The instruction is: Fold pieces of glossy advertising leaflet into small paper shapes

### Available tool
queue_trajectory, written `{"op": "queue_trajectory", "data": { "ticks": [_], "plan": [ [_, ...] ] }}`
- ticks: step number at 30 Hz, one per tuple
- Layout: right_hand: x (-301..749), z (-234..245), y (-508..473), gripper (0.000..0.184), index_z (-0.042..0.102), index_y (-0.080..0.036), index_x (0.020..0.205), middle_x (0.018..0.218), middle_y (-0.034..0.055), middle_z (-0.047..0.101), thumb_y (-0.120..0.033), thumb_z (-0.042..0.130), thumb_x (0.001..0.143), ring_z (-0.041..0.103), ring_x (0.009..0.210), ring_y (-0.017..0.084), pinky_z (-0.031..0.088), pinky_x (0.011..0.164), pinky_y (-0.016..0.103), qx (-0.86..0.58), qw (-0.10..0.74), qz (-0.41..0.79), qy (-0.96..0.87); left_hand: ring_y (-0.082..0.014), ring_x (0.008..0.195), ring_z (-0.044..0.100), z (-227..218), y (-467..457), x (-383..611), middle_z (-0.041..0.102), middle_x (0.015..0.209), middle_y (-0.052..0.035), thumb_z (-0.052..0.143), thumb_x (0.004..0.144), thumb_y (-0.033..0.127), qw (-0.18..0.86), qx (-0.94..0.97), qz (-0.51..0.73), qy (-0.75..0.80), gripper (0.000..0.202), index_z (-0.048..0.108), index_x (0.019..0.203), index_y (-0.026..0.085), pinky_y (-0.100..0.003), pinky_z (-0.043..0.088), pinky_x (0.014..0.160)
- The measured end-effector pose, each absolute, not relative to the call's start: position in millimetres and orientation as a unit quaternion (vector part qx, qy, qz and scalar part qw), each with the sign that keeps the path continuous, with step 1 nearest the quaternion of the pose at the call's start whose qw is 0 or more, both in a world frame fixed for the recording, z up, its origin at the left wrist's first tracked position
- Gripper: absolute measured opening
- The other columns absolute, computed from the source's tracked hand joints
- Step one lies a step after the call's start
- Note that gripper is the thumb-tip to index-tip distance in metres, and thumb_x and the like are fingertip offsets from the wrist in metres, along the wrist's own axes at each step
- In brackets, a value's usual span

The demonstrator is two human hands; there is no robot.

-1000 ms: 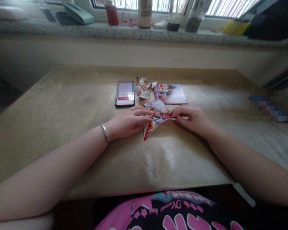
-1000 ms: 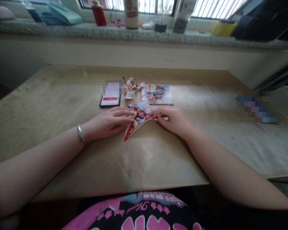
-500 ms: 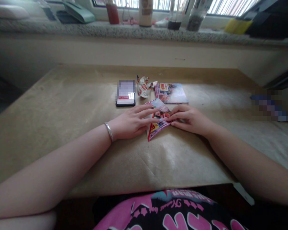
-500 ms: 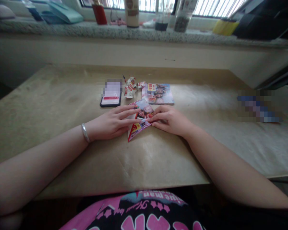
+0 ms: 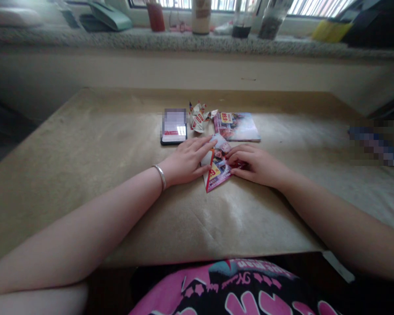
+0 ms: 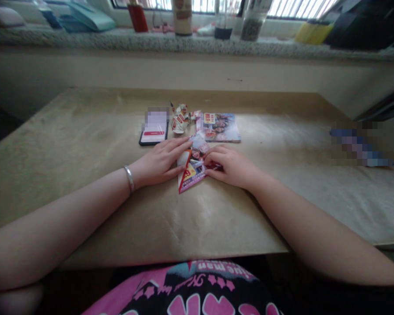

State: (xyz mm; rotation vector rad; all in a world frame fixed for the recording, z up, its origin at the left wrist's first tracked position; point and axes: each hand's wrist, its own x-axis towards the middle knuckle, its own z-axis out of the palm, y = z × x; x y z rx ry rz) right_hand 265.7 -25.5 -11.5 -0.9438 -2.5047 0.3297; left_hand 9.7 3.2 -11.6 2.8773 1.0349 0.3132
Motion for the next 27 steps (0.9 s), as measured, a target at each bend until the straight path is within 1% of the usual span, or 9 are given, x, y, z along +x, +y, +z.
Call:
{"op": "queue_trajectory", "data": {
  "ticks": [4,7,10,12,17,19,23,25,27],
  "plan": [
    [262.2,-14.1,-23.9,0.026,0.066,-0.019,0.104,0.121,0.0134,0.065,-0.032,0.067,0.082,0.059,0.115,0.028,0.048,0.099,0.044,-0.335,0.213,0.106,-0.912,-0.0299,0.142,0.031,-10.3,3.2,7.9,0.029,0.156,-0.0149,0.049,0.091,0.044,0.039,0.932,0.101,0.347,0.069,0.028,0.150,0.014,-0.045,0.027,0.117],
    [261.0,-14.5,-22.1,0.028,0.066,-0.021,0.111,0.129,0.0113,0.064,-0.028,0.064,0.084,0.056,0.122,0.026,0.042,0.107,0.046,-0.311,0.207,0.121,-0.920,-0.0303,0.143,0.028,-10.4,4.7,6.5,0.027,0.156,-0.0158,0.050,0.090,0.047,0.051,0.937,0.094,0.332,0.073,0.026,0.151,0.013,-0.046,0.025,0.118],
    [260.4,-13.7,-22.2,0.027,0.067,-0.021,0.112,0.134,0.0085,0.061,-0.020,0.057,0.087,0.052,0.128,0.023,0.040,0.111,0.044,-0.290,0.204,0.135,-0.925,-0.0303,0.136,0.038,-12.4,7.6,6.8,0.040,0.147,-0.0164,0.049,0.091,0.046,0.055,0.938,0.122,0.321,0.070,0.028,0.150,0.014,-0.046,0.030,0.114],
    [260.5,-12.8,-23.5,0.028,0.067,-0.021,0.112,0.135,0.0077,0.060,-0.016,0.054,0.087,0.053,0.128,0.022,0.041,0.110,0.042,-0.284,0.203,0.135,-0.928,-0.0288,0.128,0.044,-13.1,9.6,6.9,0.047,0.138,-0.0165,0.047,0.092,0.039,0.050,0.929,0.171,0.325,0.065,0.030,0.149,0.013,-0.045,0.035,0.110],
    [264.1,-9.9,-27.1,0.031,0.068,-0.021,0.115,0.134,0.0079,0.061,-0.017,0.054,0.088,0.056,0.125,0.023,0.043,0.109,0.043,-0.294,0.186,0.113,-0.931,-0.0249,0.122,0.047,-6.4,10.2,0.1,0.048,0.133,-0.0152,0.049,0.091,0.032,0.072,0.911,0.257,0.316,0.062,0.031,0.148,0.015,-0.041,0.040,0.106],
    [266.5,-8.6,-28.0,0.032,0.067,-0.022,0.118,0.135,0.0078,0.060,-0.018,0.056,0.087,0.055,0.126,0.023,0.042,0.109,0.044,-0.294,0.178,0.109,-0.933,-0.0218,0.112,0.054,-2.2,9.0,-5.6,0.057,0.124,-0.0127,0.048,0.092,0.029,0.090,0.917,0.247,0.301,0.057,0.035,0.146,0.016,-0.038,0.044,0.100],
    [270.4,-6.1,-29.5,0.036,0.066,-0.023,0.121,0.134,0.0082,0.061,-0.020,0.057,0.087,0.055,0.126,0.023,0.043,0.108,0.044,-0.296,0.169,0.103,-0.934,-0.0211,0.099,0.058,5.5,7.5,-17.6,0.067,0.103,-0.0063,0.049,0.092,0.030,0.014,0.931,0.205,0.302,0.036,0.058,0.126,0.023,-0.042,0.042,0.098],
    [271.4,-4.7,-30.2,0.037,0.065,-0.022,0.123,0.136,0.0083,0.060,-0.020,0.056,0.087,0.054,0.127,0.022,0.043,0.108,0.043,-0.296,0.164,0.097,-0.936,-0.0186,0.093,0.059,10.2,6.7,-21.8,0.068,0.098,-0.0049,0.051,0.092,0.032,0.016,0.942,0.196,0.273,0.025,0.066,0.110,0.023,-0.039,0.042,0.098],
    [272.1,-3.3,-31.0,0.038,0.065,-0.021,0.124,0.137,0.0091,0.059,-0.021,0.057,0.087,0.053,0.128,0.023,0.043,0.109,0.043,-0.297,0.156,0.091,-0.938,-0.0180,0.092,0.060,15.3,5.0,-24.2,0.069,0.096,-0.0047,0.049,0.093,0.032,0.011,0.957,0.157,0.243,0.024,0.071,0.099,0.025,-0.037,0.045,0.094]
  ]
}}
